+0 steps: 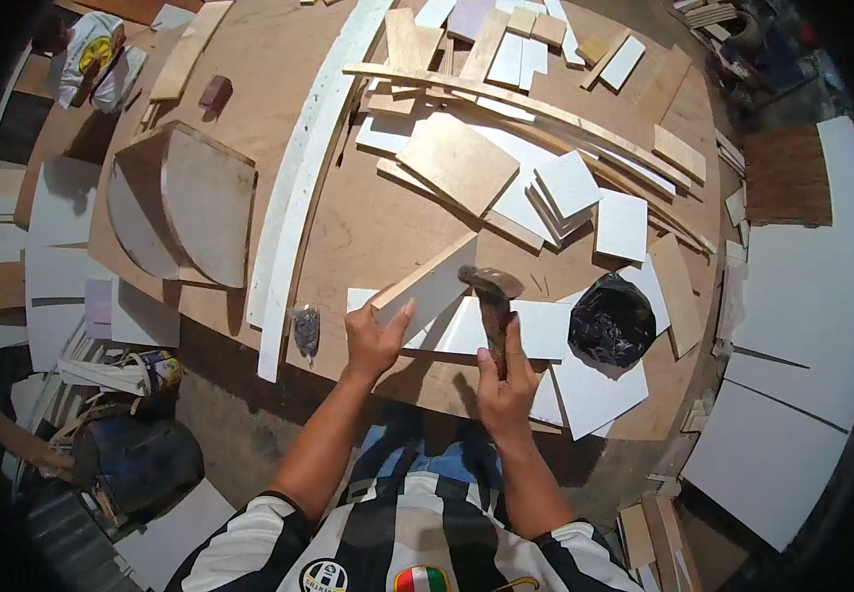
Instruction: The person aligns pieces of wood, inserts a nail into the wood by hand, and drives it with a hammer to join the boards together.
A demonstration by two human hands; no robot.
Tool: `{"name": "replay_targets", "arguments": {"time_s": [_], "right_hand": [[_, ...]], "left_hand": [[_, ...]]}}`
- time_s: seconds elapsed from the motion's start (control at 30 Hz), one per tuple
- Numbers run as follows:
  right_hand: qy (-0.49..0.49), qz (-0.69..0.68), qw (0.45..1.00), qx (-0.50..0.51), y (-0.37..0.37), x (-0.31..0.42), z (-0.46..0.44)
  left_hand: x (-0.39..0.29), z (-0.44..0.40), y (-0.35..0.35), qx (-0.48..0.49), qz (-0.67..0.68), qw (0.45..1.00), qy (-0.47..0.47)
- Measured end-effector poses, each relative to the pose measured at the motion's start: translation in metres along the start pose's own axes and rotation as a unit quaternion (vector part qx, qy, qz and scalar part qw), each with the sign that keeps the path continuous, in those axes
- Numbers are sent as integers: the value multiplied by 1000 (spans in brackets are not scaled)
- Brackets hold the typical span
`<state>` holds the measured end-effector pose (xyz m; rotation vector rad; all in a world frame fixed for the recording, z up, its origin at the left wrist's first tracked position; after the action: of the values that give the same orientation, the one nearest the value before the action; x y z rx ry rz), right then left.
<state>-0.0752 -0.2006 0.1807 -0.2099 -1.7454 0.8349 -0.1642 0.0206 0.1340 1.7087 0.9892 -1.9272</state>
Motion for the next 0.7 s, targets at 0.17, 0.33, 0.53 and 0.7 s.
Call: {"name": "replay_targets", "arguments": {"time_s": [0.17,0.33,0.53,0.7], "right_hand": [[18,-19,998,63,35,-9,9],[49,-59,997,7,23,-19,8],[140,-77,985,62,32,-32,26],[230,-120,960,108,59,-72,59]], "left_hand": [[-5,5,5,20,45,998,-45],[-15,6,4,-2,4,1000,19],[-26,6,-1,-1,-105,983,150],[-15,9,-5,9,-157,963,219]]}}
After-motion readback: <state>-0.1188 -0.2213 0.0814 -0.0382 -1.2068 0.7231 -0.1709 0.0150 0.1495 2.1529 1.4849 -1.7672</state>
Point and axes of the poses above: each hand's wrist, its own z-axis away from the middle knuckle, its own y-axis out of the palm, x = y × z, the point moved 6 cm from there along -z, towards the middle knuckle, and after that the axes turned 7 degrees about z, right-handed, at the moved point
